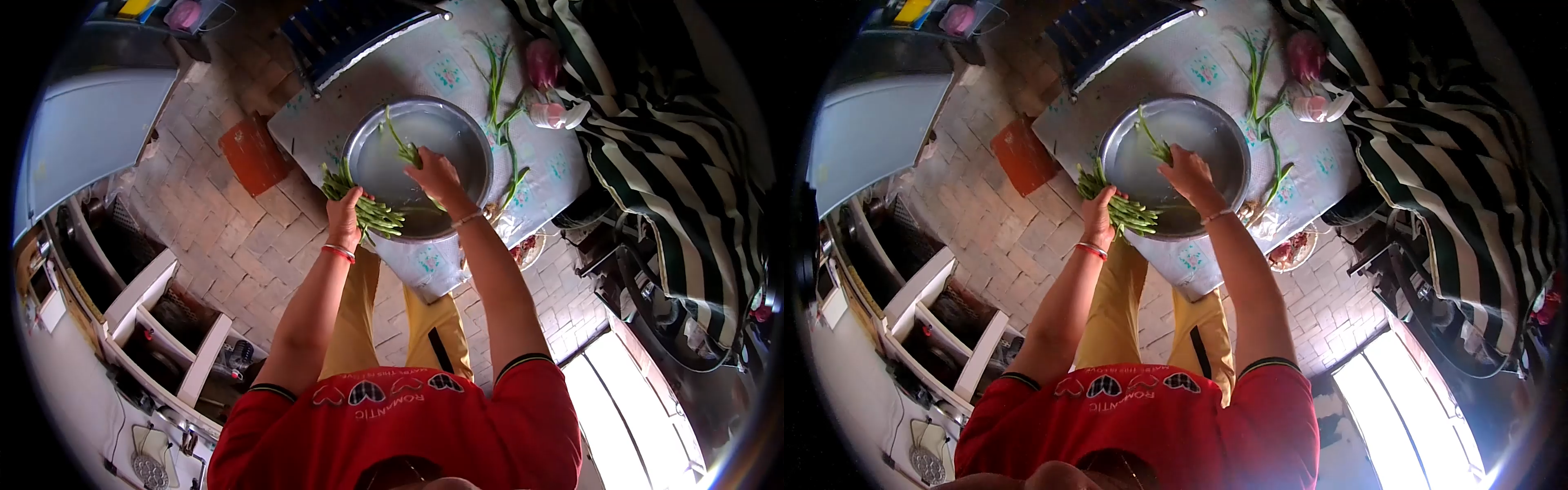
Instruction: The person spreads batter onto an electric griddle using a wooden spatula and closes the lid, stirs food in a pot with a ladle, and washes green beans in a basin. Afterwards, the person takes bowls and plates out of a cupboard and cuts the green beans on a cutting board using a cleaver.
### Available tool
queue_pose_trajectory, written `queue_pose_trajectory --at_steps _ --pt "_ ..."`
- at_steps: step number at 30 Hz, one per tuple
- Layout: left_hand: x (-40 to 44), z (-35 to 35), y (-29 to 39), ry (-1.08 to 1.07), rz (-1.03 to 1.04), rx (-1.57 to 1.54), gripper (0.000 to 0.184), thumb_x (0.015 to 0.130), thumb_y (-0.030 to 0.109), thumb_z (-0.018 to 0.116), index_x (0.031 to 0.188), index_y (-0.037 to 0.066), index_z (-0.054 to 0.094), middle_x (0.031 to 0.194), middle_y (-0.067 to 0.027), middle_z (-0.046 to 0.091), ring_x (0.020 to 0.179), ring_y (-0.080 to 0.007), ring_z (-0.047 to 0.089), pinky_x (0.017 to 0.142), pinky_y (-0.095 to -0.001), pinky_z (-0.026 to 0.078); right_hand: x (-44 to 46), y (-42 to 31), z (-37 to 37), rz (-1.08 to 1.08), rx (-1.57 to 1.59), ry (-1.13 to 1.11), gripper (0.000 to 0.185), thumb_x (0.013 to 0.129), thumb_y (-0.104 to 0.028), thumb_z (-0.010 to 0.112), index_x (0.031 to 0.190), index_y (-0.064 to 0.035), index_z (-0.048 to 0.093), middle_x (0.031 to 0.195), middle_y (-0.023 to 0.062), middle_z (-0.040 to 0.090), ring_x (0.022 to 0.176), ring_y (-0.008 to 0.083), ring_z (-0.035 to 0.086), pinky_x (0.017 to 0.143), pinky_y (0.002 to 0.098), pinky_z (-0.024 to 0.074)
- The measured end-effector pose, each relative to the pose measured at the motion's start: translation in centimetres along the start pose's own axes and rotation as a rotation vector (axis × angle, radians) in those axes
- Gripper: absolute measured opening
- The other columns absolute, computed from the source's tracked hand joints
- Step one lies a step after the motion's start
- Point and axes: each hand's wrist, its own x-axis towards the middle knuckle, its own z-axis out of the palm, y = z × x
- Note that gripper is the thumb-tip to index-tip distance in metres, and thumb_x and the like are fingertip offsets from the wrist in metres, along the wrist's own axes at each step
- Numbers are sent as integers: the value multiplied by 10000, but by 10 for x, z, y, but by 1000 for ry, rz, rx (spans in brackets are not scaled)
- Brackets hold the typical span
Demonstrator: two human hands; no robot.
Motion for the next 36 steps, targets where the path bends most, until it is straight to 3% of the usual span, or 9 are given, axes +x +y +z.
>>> queue_pose_trajectory --at_steps 4,7,10,11,14,17,26,30,36 --pt "1 -4 -2 -17 -9 -8 121 762 104 668 805 29 583 720 -57 590 654 -191 604 630 -329 518 -36 14 15 -163 -238 -203 229 818 -214 573 1003 -84 540 995 164 610 815 389 629 699 507 489" --pt "0 -5 -2 -6 -3 32 124 760 111 673 802 29 591 722 -57 596 657 -190 607 637 -326 516 -45 24 58 -290 -374 -108 201 814 -121 547 1009 -72 538 1115 186 548 778 365 649 659 478 515" --pt "-3 -1 1 -12 13 45 131 758 112 676 813 26 594 722 -54 595 658 -190 609 631 -325 515 -44 25 83 -182 -394 -88 185 809 -63 519 993 -45 532 1256 231 447 751 360 659 629 446 534" --pt "-3 -1 2 -19 18 46 134 757 112 676 818 25 595 722 -54 595 658 -190 610 628 -325 516 -40 32 97 -222 -366 37 209 737 -47 560 936 -9 513 1035 175 563 697 378 633 599 466 519" --pt "-1 -3 0 -21 20 31 136 755 109 675 826 25 593 722 -57 596 658 -190 607 626 -325 516 -38 24 88 -172 -398 -205 183 738 -62 553 914 -18 527 914 168 614 717 376 635 626 471 516" --pt "2 -6 -4 -19 0 -27 129 757 97 670 828 24 591 724 -61 592 659 -193 605 633 -328 517 -45 29 63 -120 -344 -114 168 738 -85 562 895 -32 537 818 171 632 741 379 633 650 481 505" --pt "0 -13 8 -79 -71 -70 107 758 74 658 813 19 584 723 -57 574 654 -179 568 636 -315 513 -46 39 -13 -26 -303 185 307 825 -281 581 1023 -63 495 920 193 630 828 404 617 708 474 502" --pt "-4 -8 13 -76 -86 -51 107 749 79 666 796 16 592 709 -57 580 653 -174 580 616 -306 508 -15 24 -5 22 -243 263 333 811 -249 613 1076 -75 510 982 196 620 835 370 627 716 457 513" --pt "-2 19 -3 34 -69 76 159 721 95 713 818 9 621 724 -55 606 629 -163 589 588 -306 495 0 37 31 188 -376 59 269 794 -258 632 970 -64 575 924 169 639 886 340 629 729 466 490"
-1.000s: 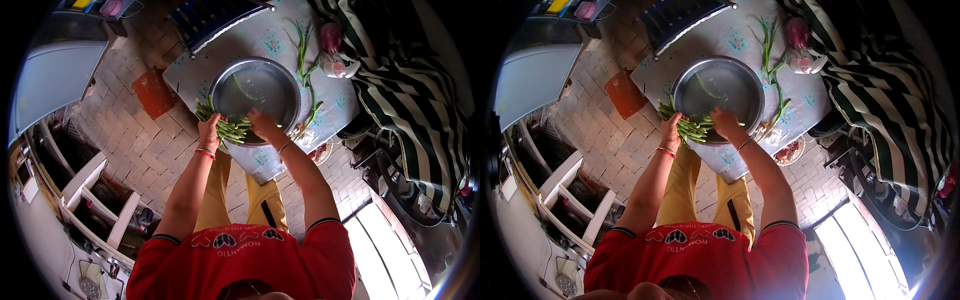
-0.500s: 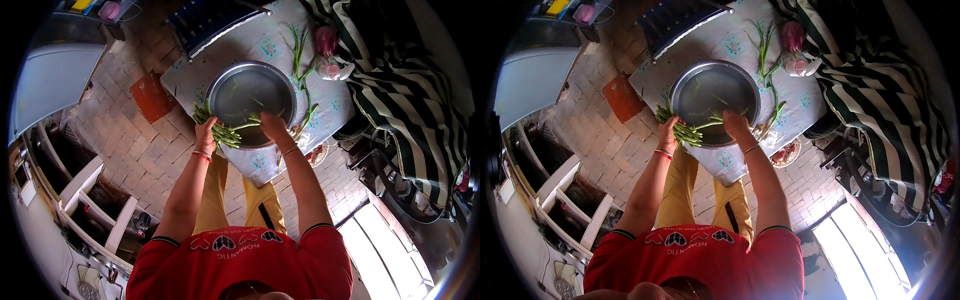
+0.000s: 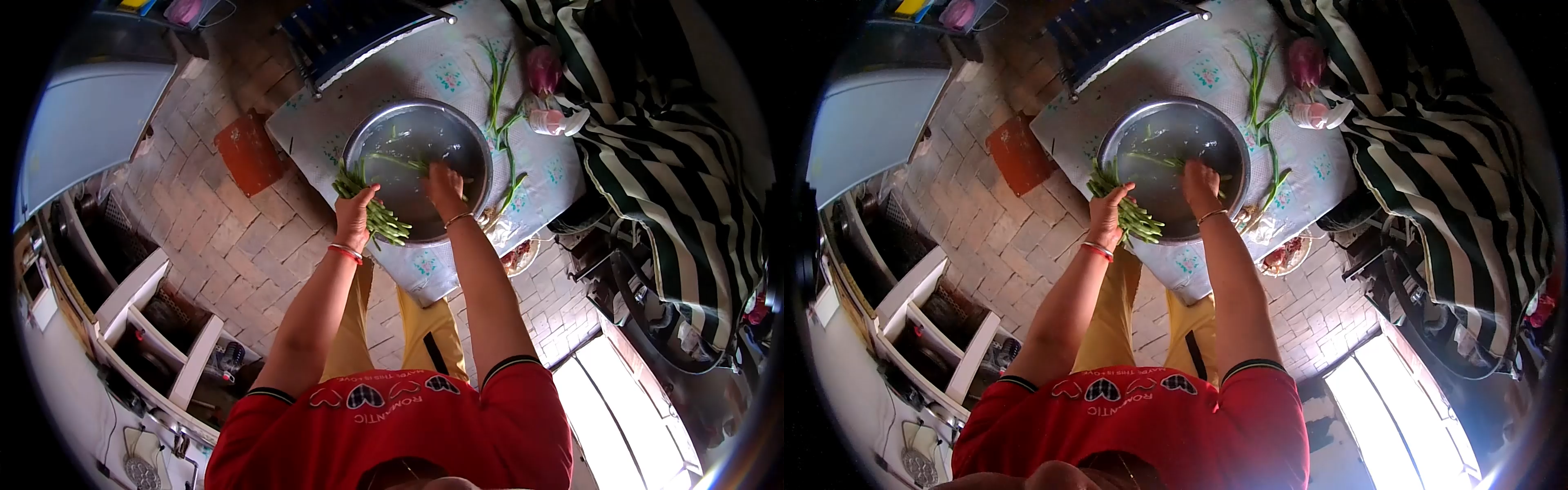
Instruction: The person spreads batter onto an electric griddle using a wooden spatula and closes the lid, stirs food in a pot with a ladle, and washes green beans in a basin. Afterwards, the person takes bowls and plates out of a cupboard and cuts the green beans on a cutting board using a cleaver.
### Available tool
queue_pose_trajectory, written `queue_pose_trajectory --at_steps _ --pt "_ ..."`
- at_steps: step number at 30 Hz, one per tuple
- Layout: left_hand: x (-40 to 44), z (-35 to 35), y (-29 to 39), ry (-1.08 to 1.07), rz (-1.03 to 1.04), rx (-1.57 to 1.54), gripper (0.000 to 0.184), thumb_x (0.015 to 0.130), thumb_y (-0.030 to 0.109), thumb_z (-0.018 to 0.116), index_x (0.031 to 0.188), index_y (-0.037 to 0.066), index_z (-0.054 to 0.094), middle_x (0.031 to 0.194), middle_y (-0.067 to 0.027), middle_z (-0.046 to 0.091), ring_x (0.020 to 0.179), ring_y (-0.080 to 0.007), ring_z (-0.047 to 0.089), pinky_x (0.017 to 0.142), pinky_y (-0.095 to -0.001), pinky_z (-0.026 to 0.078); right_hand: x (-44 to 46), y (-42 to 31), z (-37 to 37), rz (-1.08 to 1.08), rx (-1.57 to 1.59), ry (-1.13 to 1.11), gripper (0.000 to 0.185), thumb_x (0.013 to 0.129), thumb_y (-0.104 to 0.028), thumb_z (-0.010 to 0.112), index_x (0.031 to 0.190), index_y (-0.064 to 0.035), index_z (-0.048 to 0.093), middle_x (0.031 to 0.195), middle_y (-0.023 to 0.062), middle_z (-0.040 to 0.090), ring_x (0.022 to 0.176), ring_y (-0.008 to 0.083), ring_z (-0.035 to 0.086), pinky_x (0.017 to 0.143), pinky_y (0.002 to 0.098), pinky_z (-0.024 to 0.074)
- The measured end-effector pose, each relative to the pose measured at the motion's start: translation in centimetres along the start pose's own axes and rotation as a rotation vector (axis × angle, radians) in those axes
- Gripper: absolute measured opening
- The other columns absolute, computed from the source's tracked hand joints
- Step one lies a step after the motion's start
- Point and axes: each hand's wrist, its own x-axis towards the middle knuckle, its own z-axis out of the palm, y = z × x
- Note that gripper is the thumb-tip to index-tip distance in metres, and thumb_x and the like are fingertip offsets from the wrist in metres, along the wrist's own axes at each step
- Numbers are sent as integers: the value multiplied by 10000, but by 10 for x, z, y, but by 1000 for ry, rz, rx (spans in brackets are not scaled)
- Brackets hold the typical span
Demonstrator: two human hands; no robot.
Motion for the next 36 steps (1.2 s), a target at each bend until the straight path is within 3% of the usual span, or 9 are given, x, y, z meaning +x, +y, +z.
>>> queue_pose_trajectory --at_steps 6,12,15,18,19,22,23,27,36 --pt "22 9 -33 103 8 -119 170 719 78 711 843 4 621 775 -68 601 688 -187 583 611 -345 485 -13 4 -28 14 769 -24 278 804 -249 611 964 -23 586 901 193 655 854 356 638 739 455 497" --pt "35 34 -38 290 34 14 283 683 62 694 917 -72 610 906 -72 609 767 -166 535 718 -297 440 42 -35 -18 73 549 196 414 729 -325 703 999 -30 597 817 188 665 800 357 645 728 438 498" --pt "47 48 -38 310 -15 -13 288 690 59 689 943 -55 612 897 -74 610 753 -181 554 722 -308 457 65 -60 -4 185 496 84 371 684 -282 744 939 -34 640 744 160 666 724 315 659 685 409 505" --pt "56 46 -36 137 -118 -246 289 694 53 686 959 -35 611 884 -82 614 749 -203 579 712 -337 484 88 -50 41 163 1066 -114 342 645 -279 768 831 -12 664 692 129 656 641 252 646 626 378 502" --pt "59 42 -34 78 -153 -211 287 695 43 687 968 -7 613 876 -75 619 751 -205 596 684 -357 500 87 -46 41 201 1114 -78 284 658 -238 754 754 12 659 636 95 633 574 190 611 564 346 485" --pt "56 39 -37 -107 -47 -141 284 694 36 687 969 15 619 872 -54 622 752 -181 596 678 -343 495 59 -31 0 253 1144 -161 279 664 -213 748 767 31 660 635 98 635 579 194 615 563 346 483" --pt "47 40 -29 -150 -120 -92 297 691 32 696 978 28 620 890 -44 627 761 -163 595 687 -329 492 50 -26 -4 255 1267 -146 176 708 -179 722 702 -15 658 598 35 592 496 122 520 444 303 385" --pt "24 46 -20 -138 2 -4 255 718 39 686 960 51 608 835 -43 633 776 -157 607 710 -331 509 14 -7 -15 153 908 36 284 751 -269 670 764 14 658 675 133 655 632 213 639 601 369 477" --pt "4 50 -3 14 184 -139 211 698 -43 646 903 -5 617 836 -58 642 734 -165 611 682 -291 511 16 -22 17 237 1301 247 311 844 -260 617 756 38 611 623 88 630 545 161 604 502 325 465"
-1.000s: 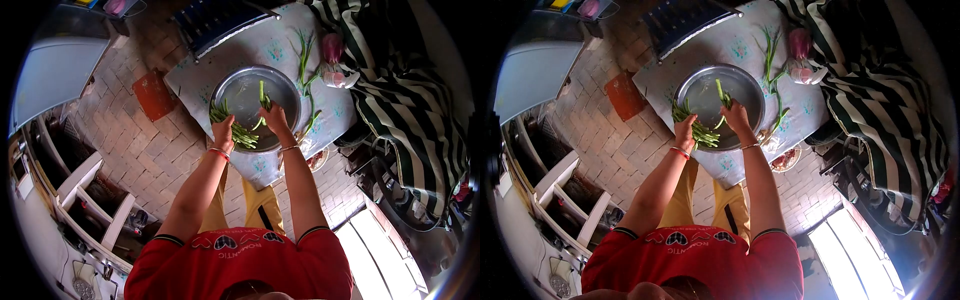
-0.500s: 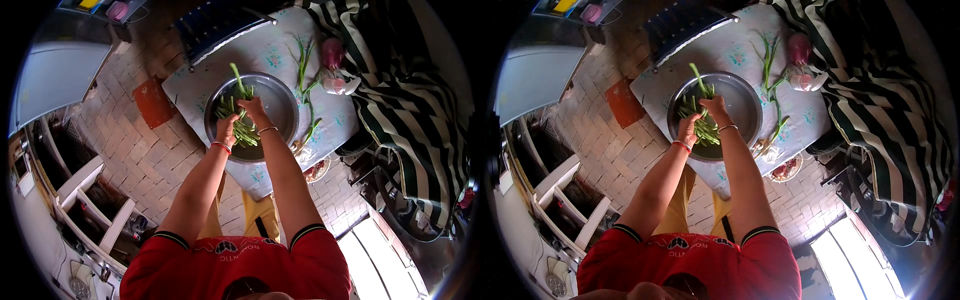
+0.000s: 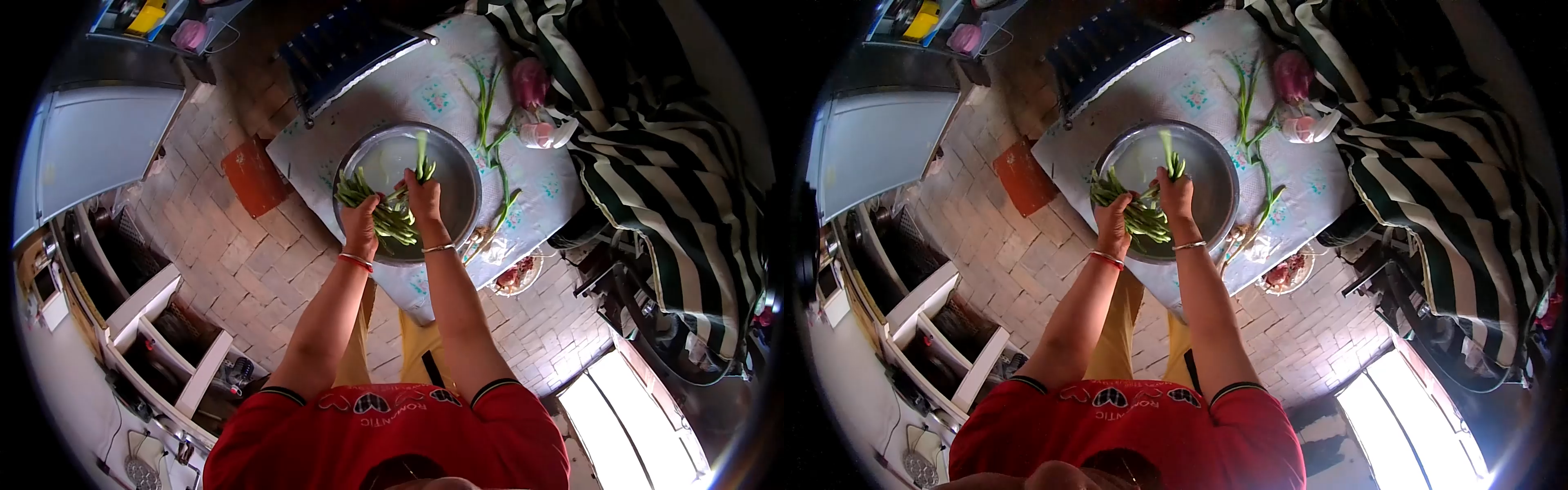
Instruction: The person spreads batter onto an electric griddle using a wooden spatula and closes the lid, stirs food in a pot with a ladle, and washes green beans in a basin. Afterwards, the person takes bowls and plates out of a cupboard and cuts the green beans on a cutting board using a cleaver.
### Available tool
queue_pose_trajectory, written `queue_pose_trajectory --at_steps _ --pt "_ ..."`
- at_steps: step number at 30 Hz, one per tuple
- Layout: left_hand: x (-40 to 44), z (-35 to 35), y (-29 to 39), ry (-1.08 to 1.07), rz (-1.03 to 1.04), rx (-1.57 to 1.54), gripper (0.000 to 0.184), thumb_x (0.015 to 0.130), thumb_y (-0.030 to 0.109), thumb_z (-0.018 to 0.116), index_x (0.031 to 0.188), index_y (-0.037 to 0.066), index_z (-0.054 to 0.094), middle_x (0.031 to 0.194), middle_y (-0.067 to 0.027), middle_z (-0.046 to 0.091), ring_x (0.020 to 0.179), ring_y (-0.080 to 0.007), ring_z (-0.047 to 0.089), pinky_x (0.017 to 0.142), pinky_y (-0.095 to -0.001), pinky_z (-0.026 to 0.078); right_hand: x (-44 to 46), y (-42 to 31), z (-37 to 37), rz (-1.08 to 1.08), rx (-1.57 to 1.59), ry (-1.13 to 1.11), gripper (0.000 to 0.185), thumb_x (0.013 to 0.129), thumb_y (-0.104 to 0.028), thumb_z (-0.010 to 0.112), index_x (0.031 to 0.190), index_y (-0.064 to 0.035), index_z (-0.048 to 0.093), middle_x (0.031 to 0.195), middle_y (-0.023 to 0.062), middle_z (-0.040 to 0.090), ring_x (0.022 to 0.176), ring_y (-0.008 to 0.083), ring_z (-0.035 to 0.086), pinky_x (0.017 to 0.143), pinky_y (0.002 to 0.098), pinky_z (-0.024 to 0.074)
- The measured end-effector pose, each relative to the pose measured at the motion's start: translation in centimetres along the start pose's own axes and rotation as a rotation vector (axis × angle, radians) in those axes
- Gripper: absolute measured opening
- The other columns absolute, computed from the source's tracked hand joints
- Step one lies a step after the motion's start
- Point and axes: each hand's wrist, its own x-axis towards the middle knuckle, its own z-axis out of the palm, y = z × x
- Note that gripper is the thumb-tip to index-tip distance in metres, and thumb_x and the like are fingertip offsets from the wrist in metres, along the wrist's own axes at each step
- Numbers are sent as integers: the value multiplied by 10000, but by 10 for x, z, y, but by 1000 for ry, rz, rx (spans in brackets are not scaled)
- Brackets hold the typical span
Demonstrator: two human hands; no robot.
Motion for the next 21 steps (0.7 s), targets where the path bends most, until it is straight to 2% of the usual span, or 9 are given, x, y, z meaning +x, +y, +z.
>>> queue_pose_trajectory --at_steps 3,4,6,9,13,16,17,20,21 --pt "2 1 16 112 129 52 194 695 -60 624 882 -14 601 780 -50 628 691 -151 593 656 -268 483 4 -31 3 30 50 83 232 854 -180 620 815 42 567 621 94 628 447 153 592 408 308 465" --pt "5 -4 18 99 122 63 204 695 -65 622 890 -13 591 776 -51 625 686 -150 593 652 -267 480 9 -32 3 -8 -65 116 245 843 -230 630 851 8 574 639 114 638 516 224 633 471 344 501" --pt "8 -13 23 66 104 79 223 697 -75 617 907 -11 572 767 -53 618 676 -147 592 643 -266 474 9 -38 12 -61 -426 121 268 832 -305 632 879 -45 588 719 142 663 658 303 667 605 394 534" --pt "2 -16 22 0 45 45 213 702 -44 646 900 -5 578 768 -53 615 670 -156 591 629 -277 481 -3 -43 36 -116 -953 6 254 820 -317 613 924 -85 612 856 168 672 811 354 657 732 440 519" --pt "6 -26 15 -24 9 61 202 712 -10 675 898 12 599 782 -51 623 671 -158 590 630 -279 484 16 -24 40 -26 -1183 -86 259 821 -264 539 985 -85 629 964 188 653 900 373 634 784 459 503" --pt "9 -34 10 -61 -43 97 193 724 16 691 900 21 613 811 -44 628 674 -155 588 628 -282 486 8 -38 17 -21 -1003 -79 282 820 -283 531 973 -74 642 942 182 660 904 361 633 805 435 499" --pt "11 -36 6 -81 -57 108 191 729 28 698 902 24 618 823 -41 630 676 -154 588 627 -284 487 4 -44 13 -7 -917 -55 296 786 -298 575 931 -54 658 880 176 669 850 371 637 764 425 505" --pt "6 -25 10 -127 -69 112 222 744 84 725 932 19 626 859 -35 632 697 -148 593 631 -287 490 -21 -55 -6 -140 -630 -207 309 757 -321 623 880 -42 667 829 182 666 781 405 626 700 442 499" --pt "5 -22 12 -167 -57 105 232 740 53 695 950 3 611 856 -47 625 702 -154 594 637 -296 489 -32 -64 -10 -189 -518 -249 303 740 -296 670 831 -7 653 741 169 660 696 341 648 633 420 492"
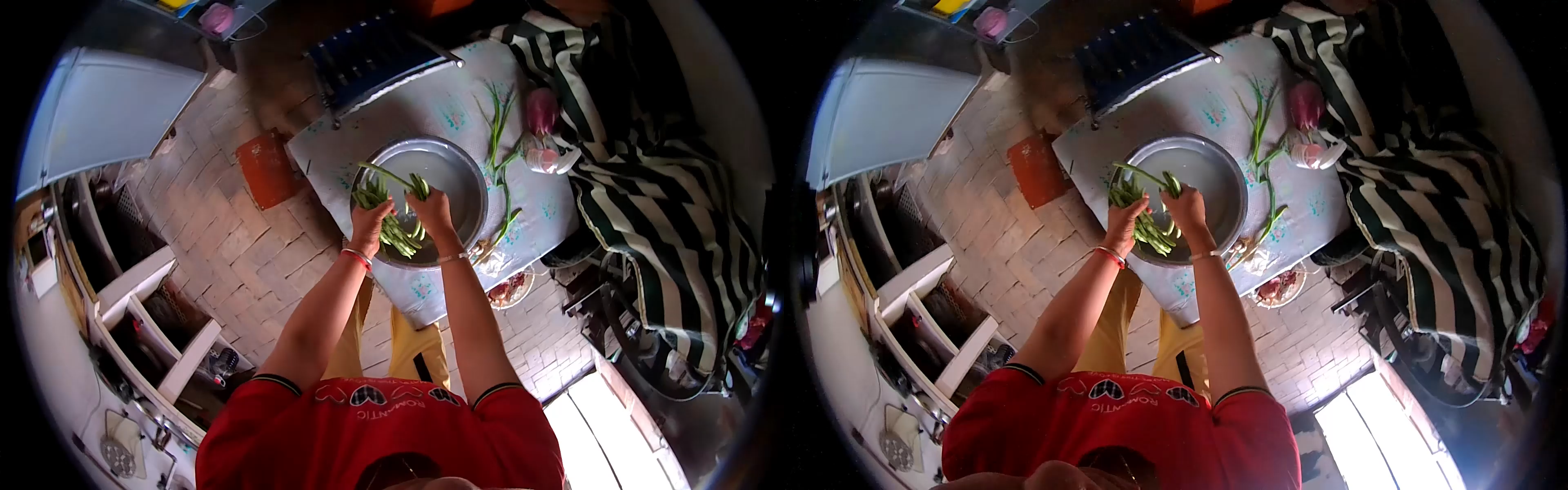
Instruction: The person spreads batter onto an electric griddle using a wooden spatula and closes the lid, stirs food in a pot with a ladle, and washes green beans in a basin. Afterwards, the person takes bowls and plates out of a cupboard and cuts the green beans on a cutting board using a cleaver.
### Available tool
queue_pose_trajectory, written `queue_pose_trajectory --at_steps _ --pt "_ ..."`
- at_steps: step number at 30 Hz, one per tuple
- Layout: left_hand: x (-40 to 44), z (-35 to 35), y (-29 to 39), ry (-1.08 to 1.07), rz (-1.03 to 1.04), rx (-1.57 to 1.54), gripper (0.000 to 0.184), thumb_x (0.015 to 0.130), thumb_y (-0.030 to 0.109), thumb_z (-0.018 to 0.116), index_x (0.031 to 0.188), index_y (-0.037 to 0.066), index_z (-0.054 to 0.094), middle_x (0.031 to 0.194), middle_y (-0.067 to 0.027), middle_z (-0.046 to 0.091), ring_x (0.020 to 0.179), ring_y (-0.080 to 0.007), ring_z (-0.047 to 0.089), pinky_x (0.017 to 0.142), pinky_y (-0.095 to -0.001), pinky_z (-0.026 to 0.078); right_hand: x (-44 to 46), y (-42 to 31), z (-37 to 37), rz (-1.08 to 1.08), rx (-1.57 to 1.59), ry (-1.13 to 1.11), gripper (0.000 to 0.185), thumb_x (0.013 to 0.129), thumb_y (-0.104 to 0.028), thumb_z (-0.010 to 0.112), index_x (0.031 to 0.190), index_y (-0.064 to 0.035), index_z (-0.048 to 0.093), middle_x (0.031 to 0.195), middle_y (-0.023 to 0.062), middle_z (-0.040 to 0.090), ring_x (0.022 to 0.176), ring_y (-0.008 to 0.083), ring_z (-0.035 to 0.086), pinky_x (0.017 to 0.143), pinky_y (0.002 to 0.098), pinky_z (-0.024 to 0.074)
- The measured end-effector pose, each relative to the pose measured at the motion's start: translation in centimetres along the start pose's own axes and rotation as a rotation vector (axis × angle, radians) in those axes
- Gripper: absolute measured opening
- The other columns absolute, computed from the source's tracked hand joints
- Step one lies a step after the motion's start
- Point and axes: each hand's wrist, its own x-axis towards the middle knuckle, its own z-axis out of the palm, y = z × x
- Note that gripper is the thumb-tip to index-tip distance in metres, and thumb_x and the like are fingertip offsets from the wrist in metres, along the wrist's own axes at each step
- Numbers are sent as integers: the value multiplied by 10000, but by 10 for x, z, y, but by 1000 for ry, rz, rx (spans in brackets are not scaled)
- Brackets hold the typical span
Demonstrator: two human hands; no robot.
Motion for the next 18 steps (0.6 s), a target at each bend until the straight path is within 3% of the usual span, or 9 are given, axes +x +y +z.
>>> queue_pose_trajectory --at_steps 4,7,8,11,12,15,16,17,18 --pt "-21 19 14 -89 -168 -102 240 738 63 697 959 -6 634 858 -59 645 715 -161 621 652 -304 515 -31 -17 -1 -79 316 -52 293 726 -229 726 788 41 631 642 77 627 615 130 580 572 328 467" --pt "-28 33 10 -59 -132 -114 189 737 57 686 906 -17 645 813 -54 644 681 -157 616 623 -308 510 -35 -18 -7 80 407 107 302 725 -246 730 779 38 639 610 64 622 566 126 569 548 319 463" --pt "-26 34 5 18 -84 -8 149 737 53 675 861 -24 648 787 -61 640 664 -153 607 605 -304 501 -33 -8 -12 184 262 113 255 733 -216 710 753 29 643 603 85 632 541 149 598 539 332 473" --pt "-9 12 -17 64 -8 -33 112 739 37 659 828 -27 641 763 -76 634 639 -155 595 589 -300 488 -21 43 -10 98 174 307 236 761 -193 668 659 19 646 554 71 614 526 166 613 498 298 466" --pt "-6 5 -18 74 -21 -158 143 741 40 690 852 -18 622 733 -83 618 657 -177 608 617 -303 512 -8 74 -6 267 90 275 241 752 -207 654 705 30 651 609 112 648 551 206 642 511 334 489" --pt "-6 -6 -12 131 -34 -195 113 756 58 689 824 1 619 722 -69 613 628 -186 609 603 -323 516 7 86 5 213 18 369 297 738 -253 671 744 43 644 636 138 653 563 220 645 533 365 504" --pt "-8 -6 -8 153 -72 -148 116 755 62 693 828 7 621 719 -69 613 630 -189 611 596 -326 516 8 71 7 182 -99 386 304 732 -261 661 750 41 636 635 169 638 598 303 651 574 390 519" --pt "-9 -8 -8 145 -85 -145 120 754 66 695 829 7 622 718 -70 614 629 -188 610 595 -327 516 8 48 8 130 -125 389 240 717 -226 614 815 -9 649 773 215 645 753 399 633 681 459 497" --pt "-10 -9 -7 135 -96 -143 124 752 71 697 829 7 623 716 -71 614 629 -187 610 594 -329 516 11 35 18 64 -144 403 237 725 -226 615 845 -24 644 772 195 647 759 395 632 691 460 495"
